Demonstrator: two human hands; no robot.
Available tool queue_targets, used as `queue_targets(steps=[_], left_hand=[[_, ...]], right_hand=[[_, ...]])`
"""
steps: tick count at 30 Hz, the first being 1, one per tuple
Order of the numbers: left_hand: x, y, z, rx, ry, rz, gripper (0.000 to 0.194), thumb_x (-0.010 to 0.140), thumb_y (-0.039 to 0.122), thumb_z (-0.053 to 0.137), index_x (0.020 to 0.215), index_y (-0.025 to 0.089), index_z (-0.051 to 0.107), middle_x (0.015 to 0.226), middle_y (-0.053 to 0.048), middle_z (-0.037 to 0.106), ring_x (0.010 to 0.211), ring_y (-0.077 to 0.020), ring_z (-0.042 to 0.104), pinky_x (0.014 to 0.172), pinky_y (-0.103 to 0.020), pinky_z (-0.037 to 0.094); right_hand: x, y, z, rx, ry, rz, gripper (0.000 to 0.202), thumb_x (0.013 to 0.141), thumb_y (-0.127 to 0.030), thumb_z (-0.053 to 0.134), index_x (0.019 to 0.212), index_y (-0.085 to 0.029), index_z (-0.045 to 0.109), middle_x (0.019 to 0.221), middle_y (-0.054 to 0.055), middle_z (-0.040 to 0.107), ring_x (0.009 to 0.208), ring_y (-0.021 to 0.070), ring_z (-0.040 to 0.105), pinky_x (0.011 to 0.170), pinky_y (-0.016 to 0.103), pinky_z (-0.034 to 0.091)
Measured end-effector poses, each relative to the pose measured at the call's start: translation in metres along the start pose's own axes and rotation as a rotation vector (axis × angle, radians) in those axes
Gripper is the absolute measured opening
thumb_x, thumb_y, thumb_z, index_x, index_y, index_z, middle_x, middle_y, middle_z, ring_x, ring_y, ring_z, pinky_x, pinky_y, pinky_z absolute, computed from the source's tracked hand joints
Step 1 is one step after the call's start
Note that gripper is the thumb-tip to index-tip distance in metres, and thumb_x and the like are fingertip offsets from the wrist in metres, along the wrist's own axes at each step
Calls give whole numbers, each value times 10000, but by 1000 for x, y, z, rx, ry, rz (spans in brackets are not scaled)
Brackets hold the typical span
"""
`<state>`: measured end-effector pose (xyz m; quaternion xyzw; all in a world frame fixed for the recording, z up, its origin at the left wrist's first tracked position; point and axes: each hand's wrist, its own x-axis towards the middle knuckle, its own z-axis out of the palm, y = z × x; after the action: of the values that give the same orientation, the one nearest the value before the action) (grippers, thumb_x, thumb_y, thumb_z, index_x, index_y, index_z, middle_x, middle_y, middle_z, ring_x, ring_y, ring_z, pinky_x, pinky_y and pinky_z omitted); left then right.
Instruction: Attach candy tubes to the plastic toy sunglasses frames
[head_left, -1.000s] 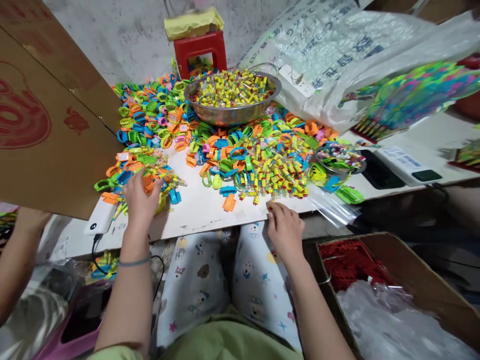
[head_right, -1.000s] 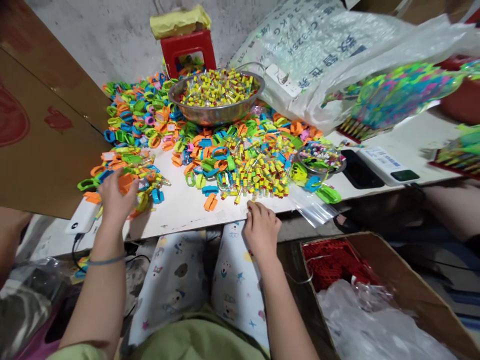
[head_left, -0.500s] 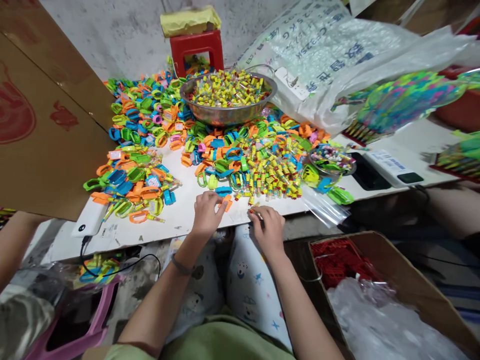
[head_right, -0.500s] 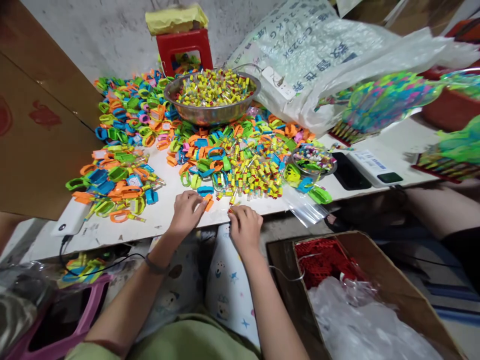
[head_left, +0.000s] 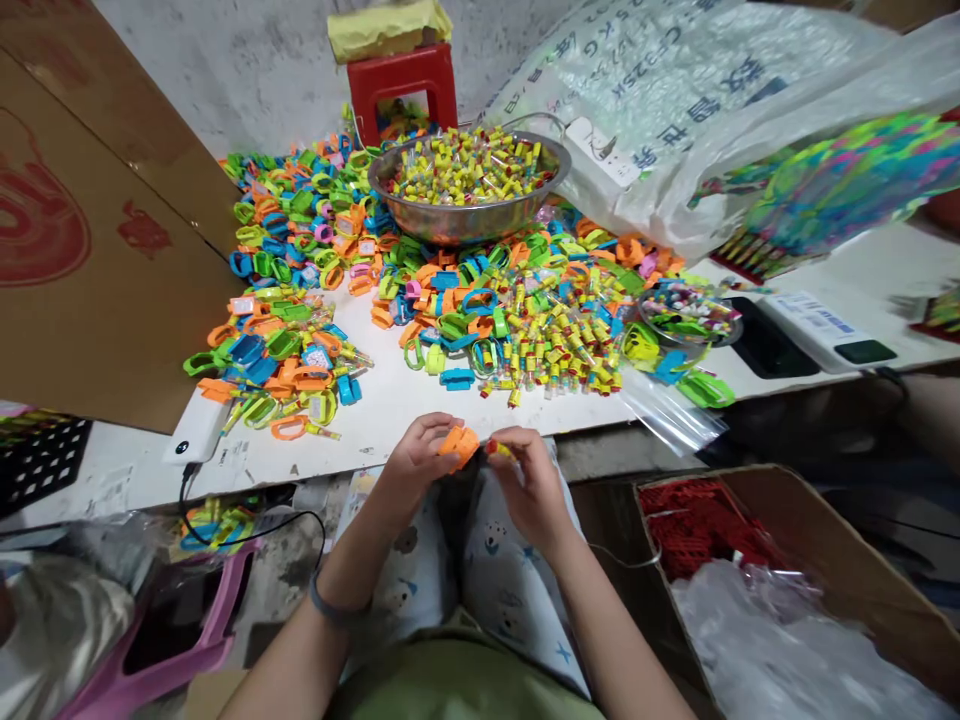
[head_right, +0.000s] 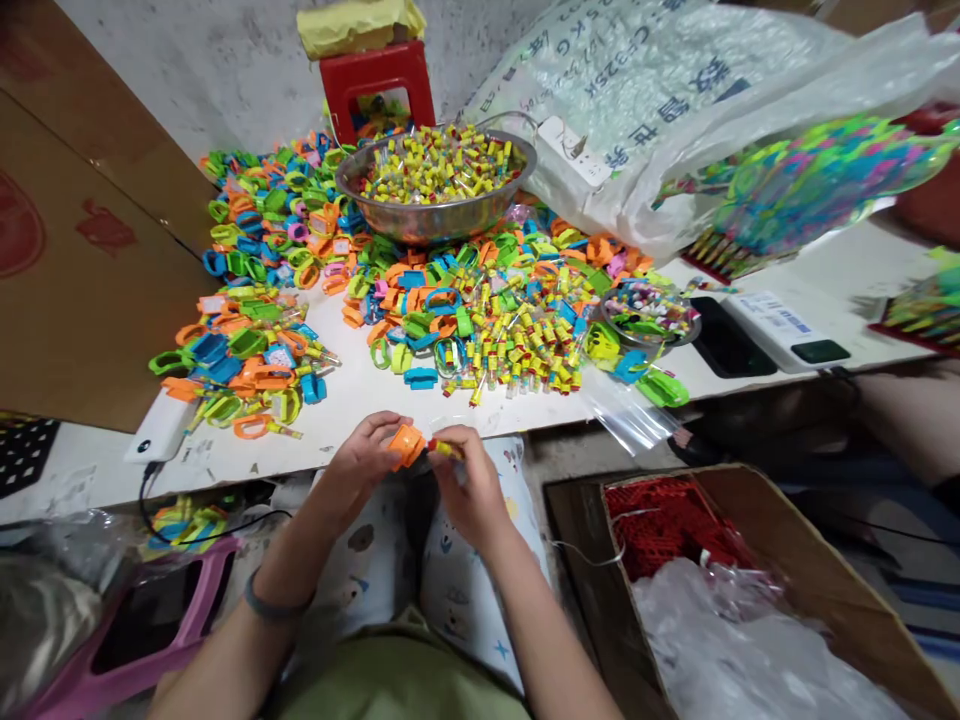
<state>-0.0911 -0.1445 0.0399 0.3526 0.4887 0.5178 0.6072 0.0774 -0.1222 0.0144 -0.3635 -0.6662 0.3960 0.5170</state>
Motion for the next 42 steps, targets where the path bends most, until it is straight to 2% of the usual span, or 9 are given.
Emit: queue_targets(steps=[2, 5, 10, 14, 18, 25, 29, 33, 42], left_hand=[[-4, -1, 2, 45, 0, 35, 497, 730, 415, 771, 1141, 196, 596, 1195, -101, 658, 1000, -202, 657, 859, -311, 535], [-6, -3, 5, 91, 16, 63, 504, 789, 475, 714, 1186, 197, 575, 1227, -109, 657, 1014, -202, 659, 871, -308, 531], [-11, 3, 5, 223, -12, 171, 653, 720, 448, 796, 1242, 188, 505, 1246, -147, 663, 1031, -215, 673, 895, -311, 528], [-18, 11, 2, 355, 26, 219, 655, 699, 384, 825, 1249, 186, 529, 1171, -130, 714, 982, -208, 699, 882, -303, 547], [-23, 18, 0, 497, 53, 234, 650, 712, 396, 812, 1276, 191, 563, 1124, -108, 742, 963, -220, 719, 878, -318, 570], [-28, 21, -1, 609, 51, 265, 635, 733, 415, 798, 1310, 237, 602, 1135, -58, 747, 1014, -234, 723, 934, -322, 574], [-28, 20, -3, 648, 53, 272, 622, 748, 413, 789, 1321, 257, 604, 1156, -45, 739, 1008, -233, 725, 944, -324, 572], [-27, 22, -6, 673, 28, 264, 641, 742, 412, 793, 1333, 260, 596, 1163, -42, 736, 1017, -239, 722, 949, -336, 573], [-28, 28, -9, 699, -38, 302, 680, 755, 389, 785, 1377, 242, 553, 1181, -53, 728, 1024, -235, 716, 952, -338, 569]], right_hand=[[-1, -11, 8, -11, -68, -67, 74, 973, -250, 510, 1039, -244, 542, 929, 35, 624, 846, 163, 620, 729, 301, 521], [0, -20, 15, 5, -78, -103, 98, 973, -211, 493, 1052, -249, 536, 951, 43, 625, 869, 170, 619, 728, 306, 526], [2, -21, 9, -27, -22, -108, 103, 984, -189, 460, 1045, -243, 524, 949, 51, 612, 892, 174, 615, 755, 319, 522], [2, -25, 5, -19, -51, -140, 129, 969, -153, 475, 1047, -246, 519, 943, 42, 607, 871, 162, 608, 730, 297, 514], [2, -31, 6, -63, -25, -166, 138, 939, -131, 517, 1020, -242, 526, 913, 35, 606, 834, 164, 603, 708, 298, 507], [2, -33, 5, -125, -20, -182, 153, 911, -98, 537, 966, -240, 524, 921, 41, 611, 855, 178, 609, 718, 324, 510], [3, -34, 0, -132, -92, -207, 177, 911, -79, 513, 981, -241, 516, 965, 53, 616, 900, 184, 611, 770, 345, 514], [3, -33, -3, -139, -164, -180, 194, 926, -85, 493, 1027, -248, 525, 998, 53, 645, 928, 182, 623, 792, 343, 515], [0, -30, -2, -130, -165, -73, 153, 939, -118, 496, 1024, -233, 549, 970, 50, 661, 871, 172, 638, 751, 312, 524]])
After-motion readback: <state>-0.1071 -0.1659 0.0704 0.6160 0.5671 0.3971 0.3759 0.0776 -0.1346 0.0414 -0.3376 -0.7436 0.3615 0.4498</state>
